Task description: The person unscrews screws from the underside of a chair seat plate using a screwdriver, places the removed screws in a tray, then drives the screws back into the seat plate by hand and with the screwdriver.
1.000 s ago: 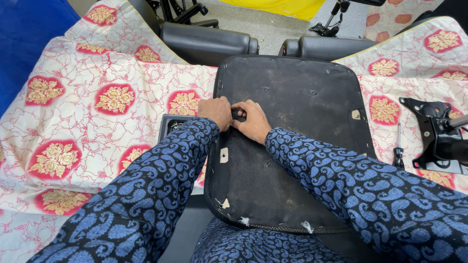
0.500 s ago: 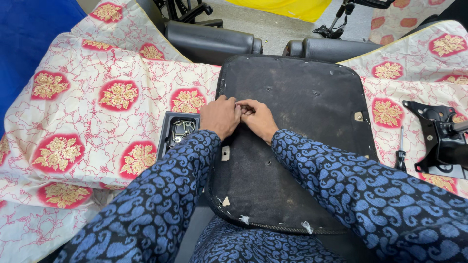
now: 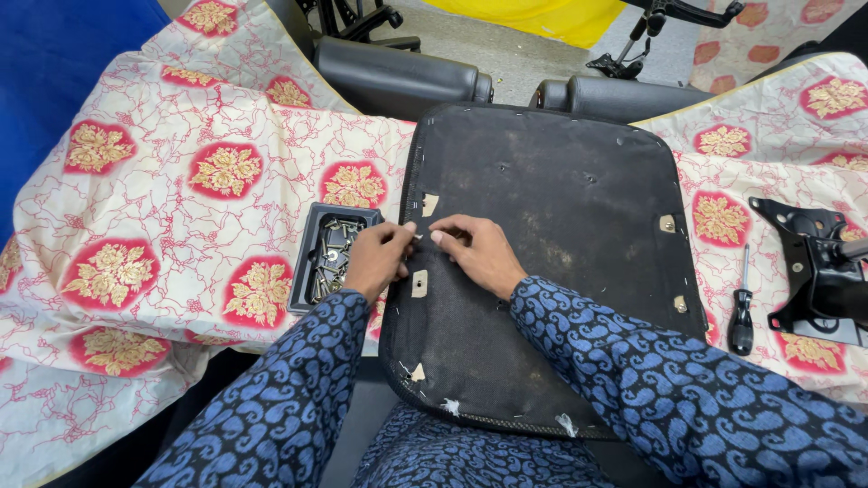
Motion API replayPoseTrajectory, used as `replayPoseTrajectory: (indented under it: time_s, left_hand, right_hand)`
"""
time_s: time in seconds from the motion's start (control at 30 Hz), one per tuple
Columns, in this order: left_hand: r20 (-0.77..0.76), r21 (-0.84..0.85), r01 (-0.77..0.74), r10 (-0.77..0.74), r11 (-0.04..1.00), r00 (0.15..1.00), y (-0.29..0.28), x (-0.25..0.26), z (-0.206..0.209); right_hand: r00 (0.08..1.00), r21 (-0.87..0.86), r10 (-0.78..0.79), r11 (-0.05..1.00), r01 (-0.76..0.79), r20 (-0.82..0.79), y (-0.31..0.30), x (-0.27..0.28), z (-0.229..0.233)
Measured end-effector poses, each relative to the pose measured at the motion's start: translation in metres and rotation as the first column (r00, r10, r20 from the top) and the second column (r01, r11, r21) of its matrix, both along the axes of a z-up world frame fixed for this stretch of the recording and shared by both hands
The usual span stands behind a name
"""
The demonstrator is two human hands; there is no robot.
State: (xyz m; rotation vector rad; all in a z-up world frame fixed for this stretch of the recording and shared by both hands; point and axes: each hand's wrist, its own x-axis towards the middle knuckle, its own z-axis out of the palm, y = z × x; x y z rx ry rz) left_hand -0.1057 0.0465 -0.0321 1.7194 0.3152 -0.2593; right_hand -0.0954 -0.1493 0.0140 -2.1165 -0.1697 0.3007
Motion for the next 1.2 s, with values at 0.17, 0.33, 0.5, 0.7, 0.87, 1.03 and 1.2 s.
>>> replayPoseTrajectory:
  time_s: [0.17, 0.33, 0.5, 0.7, 0.87, 1.03, 1.2]
  left_hand:
    - [-0.062, 0.069, -0.299, 0.303, 0.952, 0.951, 0.061, -0.026, -0.014]
    - [0.035, 0.237, -0.356, 0.358, 0.904, 0.933, 0.085, -0.029, 0.006]
    - [0.106, 0.456, -0.347, 0.338, 0.819, 0.935, 0.083, -0.032, 0.027]
    - [0.255, 0.716, -0.259, 0.102, 0.648, 0.961, 0.071, -0.043, 0.019]
    - [0.203, 0.736, -0.081, -0.105, 0.672, 0.974, 0.043, -0.034, 0.013]
    - [0.047, 0.883, 0.157, -0.416, 0.443, 0.908, 0.024, -0.002, 0.014]
    - [-0.118, 0.952, 0.249, -0.533, 0.181, 0.838, 0.013, 0.018, 0.011]
  right_hand:
    - [0.975, 0.121, -0.12, 0.982, 0.144, -0.186, -0.02, -0.014, -0.005]
    - [0.963, 0.115, -0.141, 0.979, 0.17, -0.23, -0.024, -0.017, -0.01]
    - [0.964, 0.146, -0.147, 0.972, 0.182, -0.222, -0.025, -0.018, -0.01]
    - [0.969, 0.149, -0.14, 0.974, 0.172, -0.202, -0.025, -0.019, -0.013]
    - [0.972, 0.149, -0.144, 0.974, 0.173, -0.187, -0.024, -0.02, -0.015]
    - [0.969, 0.122, -0.159, 0.975, 0.184, -0.188, -0.024, -0.02, -0.015]
    - [0.968, 0.088, -0.167, 0.979, 0.186, -0.187, -0.023, -0.021, -0.014]
